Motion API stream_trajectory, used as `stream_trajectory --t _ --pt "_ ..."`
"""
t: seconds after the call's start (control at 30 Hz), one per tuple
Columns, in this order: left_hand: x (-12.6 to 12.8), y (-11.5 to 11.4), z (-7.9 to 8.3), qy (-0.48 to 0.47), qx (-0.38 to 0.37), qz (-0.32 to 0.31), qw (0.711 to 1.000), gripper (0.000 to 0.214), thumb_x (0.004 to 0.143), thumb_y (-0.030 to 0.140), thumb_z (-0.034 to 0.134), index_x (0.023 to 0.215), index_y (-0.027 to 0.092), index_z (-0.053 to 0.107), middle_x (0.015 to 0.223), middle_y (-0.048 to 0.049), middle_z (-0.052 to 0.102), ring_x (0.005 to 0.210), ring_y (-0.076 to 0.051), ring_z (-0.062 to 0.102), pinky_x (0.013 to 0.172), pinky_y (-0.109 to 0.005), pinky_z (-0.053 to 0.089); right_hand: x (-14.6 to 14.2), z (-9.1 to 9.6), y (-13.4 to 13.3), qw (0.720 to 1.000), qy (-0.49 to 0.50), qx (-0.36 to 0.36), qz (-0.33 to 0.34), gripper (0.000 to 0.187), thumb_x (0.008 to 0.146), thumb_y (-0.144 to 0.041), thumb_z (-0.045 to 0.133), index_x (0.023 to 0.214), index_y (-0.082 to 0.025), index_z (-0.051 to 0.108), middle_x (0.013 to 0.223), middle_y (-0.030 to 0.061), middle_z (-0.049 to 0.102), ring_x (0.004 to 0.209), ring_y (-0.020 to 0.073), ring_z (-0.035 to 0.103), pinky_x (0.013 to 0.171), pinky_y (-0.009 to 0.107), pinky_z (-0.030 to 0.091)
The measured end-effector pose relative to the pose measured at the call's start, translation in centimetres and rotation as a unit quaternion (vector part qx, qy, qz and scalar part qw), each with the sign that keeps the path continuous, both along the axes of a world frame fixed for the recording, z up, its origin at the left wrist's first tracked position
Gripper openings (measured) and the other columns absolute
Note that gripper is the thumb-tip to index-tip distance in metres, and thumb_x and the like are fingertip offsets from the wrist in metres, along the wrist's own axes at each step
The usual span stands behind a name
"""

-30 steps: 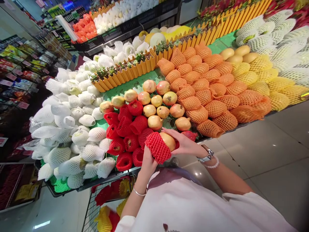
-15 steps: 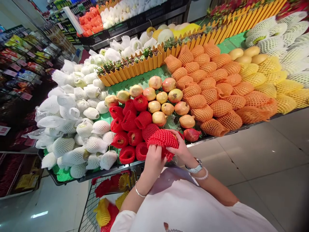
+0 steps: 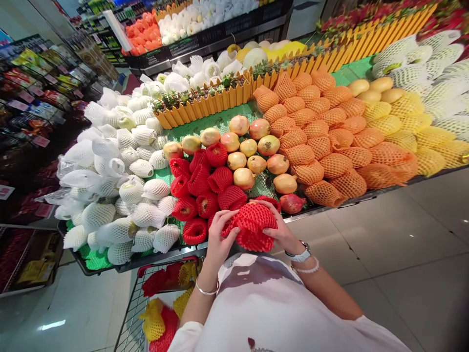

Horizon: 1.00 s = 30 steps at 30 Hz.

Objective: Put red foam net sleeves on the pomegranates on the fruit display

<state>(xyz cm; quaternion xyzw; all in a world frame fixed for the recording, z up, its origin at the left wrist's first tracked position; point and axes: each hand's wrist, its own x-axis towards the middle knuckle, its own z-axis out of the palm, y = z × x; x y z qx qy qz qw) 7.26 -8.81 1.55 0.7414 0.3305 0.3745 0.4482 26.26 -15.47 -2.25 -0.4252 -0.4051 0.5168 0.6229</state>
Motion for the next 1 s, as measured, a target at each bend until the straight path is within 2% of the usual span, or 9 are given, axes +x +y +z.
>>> stream_trajectory --t 0.1,0.2,0.3,0.4,0.5,0.63,0.73,0.8,1.0 --pt "-0.2 -0.3 0.2 -0.019 -0.012 -0.013 1.0 0.024 0.092 0.032 0.057 0.112 0.023 0.069 0.108 -0.0084 0.065 0.103 -0.021 0.062 0.093 -0.034 0.049 0.2 0.0 -0.4 0.999 0.019 0.01 0.031 0.079 0.065 -0.057 0.079 0.131 -0.029 0.046 0.145 0.0104 0.047 0.133 0.0331 0.048 0.112 0.05 0.038" --pt "-0.2 -0.5 0.4 0.001 -0.006 0.029 1.0 0.017 0.09 0.03 0.059 0.099 0.02 0.069 0.096 -0.0065 0.069 0.091 -0.019 0.064 0.084 -0.031 0.05 0.3 0.1 -0.6 0.998 0.0 0.011 0.068 0.086 0.063 -0.058 0.08 0.134 -0.028 0.043 0.146 0.012 0.047 0.135 0.0338 0.046 0.114 0.051 0.035" --pt "0.1 -0.2 0.6 0.035 -0.051 0.063 0.996 0.016 0.091 0.031 0.055 0.086 0.018 0.064 0.081 -0.0031 0.066 0.075 -0.016 0.061 0.071 -0.026 0.049 0.0 0.1 -0.8 0.996 -0.014 0.016 0.092 0.091 0.06 -0.059 0.081 0.136 -0.027 0.041 0.145 0.0129 0.047 0.138 0.0339 0.042 0.116 0.051 0.03" --pt "0.4 0.2 0.4 0.044 -0.105 0.032 0.993 0.017 0.092 0.032 0.05 0.086 0.019 0.059 0.079 -0.0014 0.062 0.073 -0.015 0.059 0.069 -0.024 0.047 -0.5 -0.1 -1.3 0.993 0.033 0.013 0.114 0.097 0.058 -0.06 0.081 0.139 -0.026 0.039 0.143 0.0136 0.049 0.136 0.0341 0.045 0.114 0.049 0.033" --pt "0.2 0.3 -0.6 0.036 -0.104 -0.008 0.994 0.011 0.094 0.029 0.047 0.097 0.02 0.054 0.084 -0.0005 0.06 0.076 -0.014 0.058 0.07 -0.023 0.046 -1.1 -0.3 -1.8 0.986 0.101 -0.012 0.129 0.101 0.058 -0.063 0.077 0.143 -0.027 0.037 0.141 0.0139 0.052 0.127 0.0346 0.053 0.107 0.051 0.042" --pt "-0.7 0.1 -2.3 0.02 0.037 -0.068 0.997 0.005 0.094 0.02 0.045 0.096 0.022 0.048 0.076 0.0033 0.051 0.063 -0.01 0.049 0.062 -0.02 0.041 -1.9 -0.5 -2.3 0.968 0.207 -0.03 0.138 0.097 0.061 -0.068 0.066 0.144 -0.028 0.036 0.145 0.0136 0.051 0.125 0.0354 0.056 0.099 0.055 0.048" --pt "-1.4 0.1 -2.4 0.073 0.183 -0.151 0.969 0.017 0.092 0.013 0.041 0.093 0.021 0.056 0.077 0.0011 0.052 0.066 -0.011 0.05 0.061 -0.02 0.042 -2.1 -0.7 -2.4 0.947 0.284 -0.036 0.147 0.093 0.062 -0.065 0.063 0.143 -0.027 0.039 0.145 0.0131 0.052 0.127 0.0355 0.054 0.105 0.057 0.042" --pt "-1.9 0.2 -2.0 0.112 0.245 -0.147 0.952 0.027 0.09 0.009 0.039 0.103 0.022 0.06 0.087 -0.0025 0.055 0.075 -0.013 0.055 0.064 -0.021 0.045 -2.0 -0.8 -2.3 0.936 0.306 -0.053 0.164 0.089 0.064 -0.059 0.065 0.143 -0.026 0.04 0.142 0.0124 0.055 0.127 0.0343 0.055 0.107 0.055 0.04" --pt "-3.2 0.1 -1.3 0.193 0.269 -0.127 0.935 0.049 0.085 0.003 0.041 0.128 0.023 0.053 0.122 -0.0118 0.053 0.108 -0.021 0.054 0.09 -0.036 0.051 -2.2 -0.9 -2.2 0.931 0.305 -0.073 0.186 0.092 0.065 -0.045 0.07 0.148 -0.026 0.033 0.138 0.0104 0.058 0.123 0.0291 0.058 0.111 0.05 0.038"
